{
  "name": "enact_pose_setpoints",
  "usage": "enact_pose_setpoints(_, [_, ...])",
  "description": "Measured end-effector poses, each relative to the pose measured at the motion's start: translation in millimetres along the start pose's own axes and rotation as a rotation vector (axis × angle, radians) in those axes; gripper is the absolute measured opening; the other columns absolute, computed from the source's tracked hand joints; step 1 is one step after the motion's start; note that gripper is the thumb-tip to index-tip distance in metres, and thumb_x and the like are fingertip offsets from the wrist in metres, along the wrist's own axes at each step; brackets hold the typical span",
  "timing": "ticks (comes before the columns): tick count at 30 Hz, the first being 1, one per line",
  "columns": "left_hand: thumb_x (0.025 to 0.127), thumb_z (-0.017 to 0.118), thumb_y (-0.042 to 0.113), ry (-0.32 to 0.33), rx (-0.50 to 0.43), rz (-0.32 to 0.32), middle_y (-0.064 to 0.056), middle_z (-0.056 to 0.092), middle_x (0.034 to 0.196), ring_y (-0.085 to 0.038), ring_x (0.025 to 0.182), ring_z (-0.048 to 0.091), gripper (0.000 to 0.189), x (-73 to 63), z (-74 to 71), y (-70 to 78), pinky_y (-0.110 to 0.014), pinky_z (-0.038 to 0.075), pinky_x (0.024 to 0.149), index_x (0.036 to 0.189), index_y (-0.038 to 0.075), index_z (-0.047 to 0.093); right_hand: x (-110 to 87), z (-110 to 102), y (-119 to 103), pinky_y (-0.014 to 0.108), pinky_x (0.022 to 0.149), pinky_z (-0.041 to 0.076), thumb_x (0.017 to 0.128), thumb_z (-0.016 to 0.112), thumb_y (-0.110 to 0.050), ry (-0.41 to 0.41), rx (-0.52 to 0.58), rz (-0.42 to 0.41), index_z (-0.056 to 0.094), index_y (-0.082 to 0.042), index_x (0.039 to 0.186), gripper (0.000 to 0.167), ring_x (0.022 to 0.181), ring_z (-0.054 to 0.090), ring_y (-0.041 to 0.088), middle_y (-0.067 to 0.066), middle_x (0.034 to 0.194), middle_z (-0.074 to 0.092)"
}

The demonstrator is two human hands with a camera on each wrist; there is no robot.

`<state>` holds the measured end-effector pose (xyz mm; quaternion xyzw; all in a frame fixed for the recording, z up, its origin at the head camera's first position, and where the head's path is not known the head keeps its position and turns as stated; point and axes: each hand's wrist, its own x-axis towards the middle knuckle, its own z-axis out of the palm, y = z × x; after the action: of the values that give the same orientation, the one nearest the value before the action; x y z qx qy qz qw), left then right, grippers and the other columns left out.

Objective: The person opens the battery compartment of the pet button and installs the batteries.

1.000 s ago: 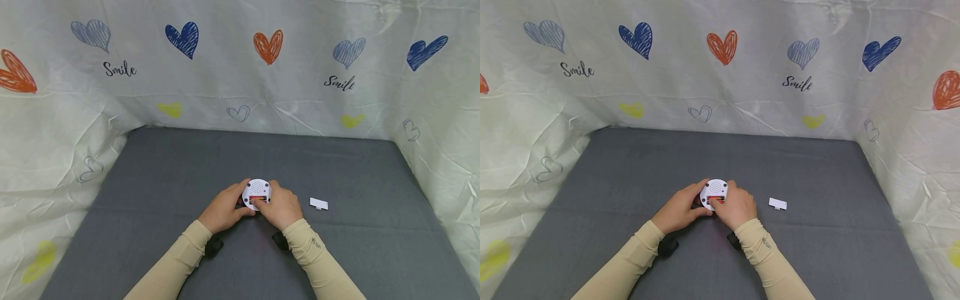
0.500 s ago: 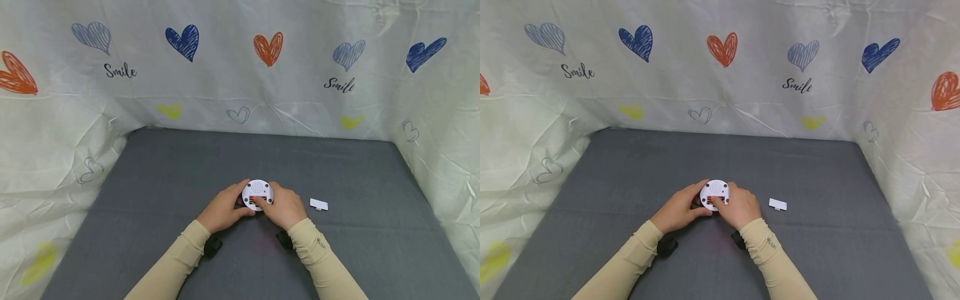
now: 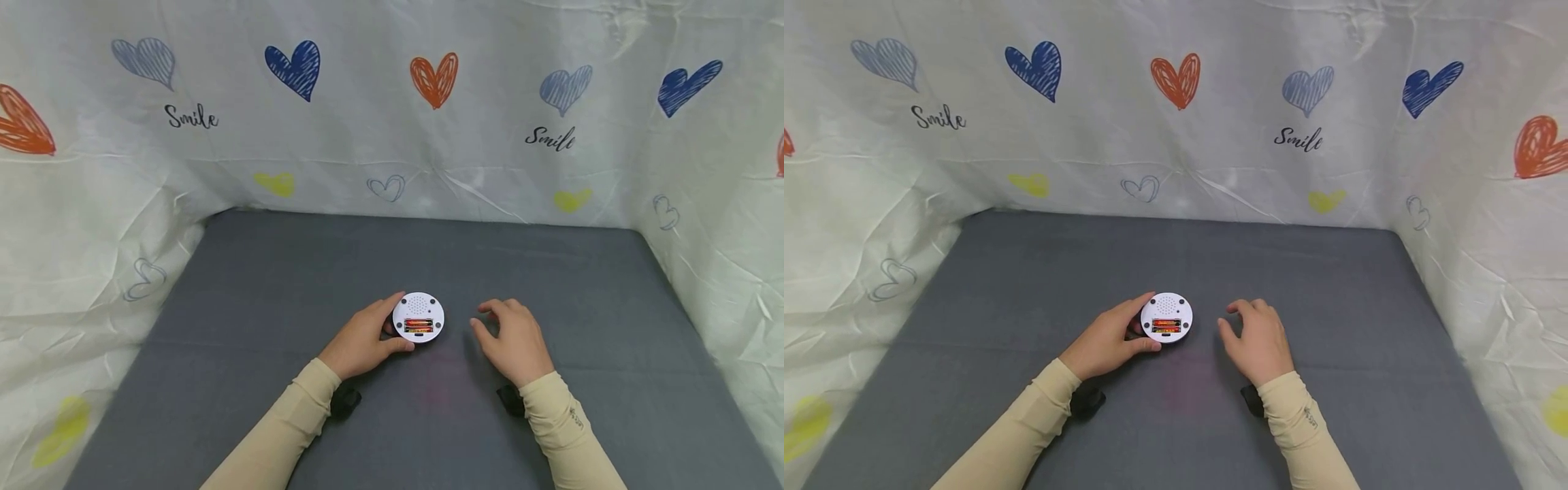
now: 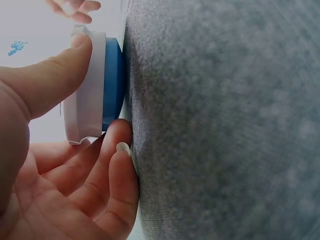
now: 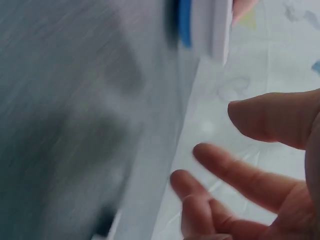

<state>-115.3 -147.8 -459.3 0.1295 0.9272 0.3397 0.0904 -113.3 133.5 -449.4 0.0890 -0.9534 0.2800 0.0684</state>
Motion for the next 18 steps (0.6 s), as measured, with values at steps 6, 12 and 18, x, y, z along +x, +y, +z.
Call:
enact_pose_setpoints(6, [0.091,0.090,0.040,-0.003,0.005,-0.007,0.002,0.065,0.114,-0.011,0.098,0.059,0.094,-0.2,0.7,0.4,-0.033,0.050,0.087,0.168,0.018,0.041,-9.7,-10.5,19.9,0.048,0.082,0.053,0.097,0.081,-0.019,0.037,-0.003,0.006,0.081,-0.009,0.114,0.020,0.097,0.064,0.032,0.013,0.108,0.074])
enact_pose_setpoints(12, [0.090,0.090,0.041,-0.005,0.004,-0.015,0.002,0.065,0.117,-0.011,0.099,0.059,0.095,-1.4,1.1,2.0,-0.033,0.050,0.089,0.168,0.018,0.040,-14.4,-20.8,35.1,0.053,0.086,0.053,0.093,0.082,-0.013,0.050,-0.032,0.016,0.081,-0.008,0.111,0.018,0.105,0.063,0.038,0.014,0.113,0.075])
enact_pose_setpoints(18, [0.090,0.090,0.041,-0.008,0.004,-0.016,0.003,0.065,0.113,-0.011,0.097,0.059,0.095,-2.3,1.3,2.2,-0.033,0.050,0.088,0.168,0.018,0.041,-17.6,-32.2,49.2,0.054,0.084,0.053,0.087,0.083,-0.009,0.016,-0.103,0.007,0.080,-0.010,0.098,0.011,0.101,0.061,0.038,0.016,0.111,0.076])
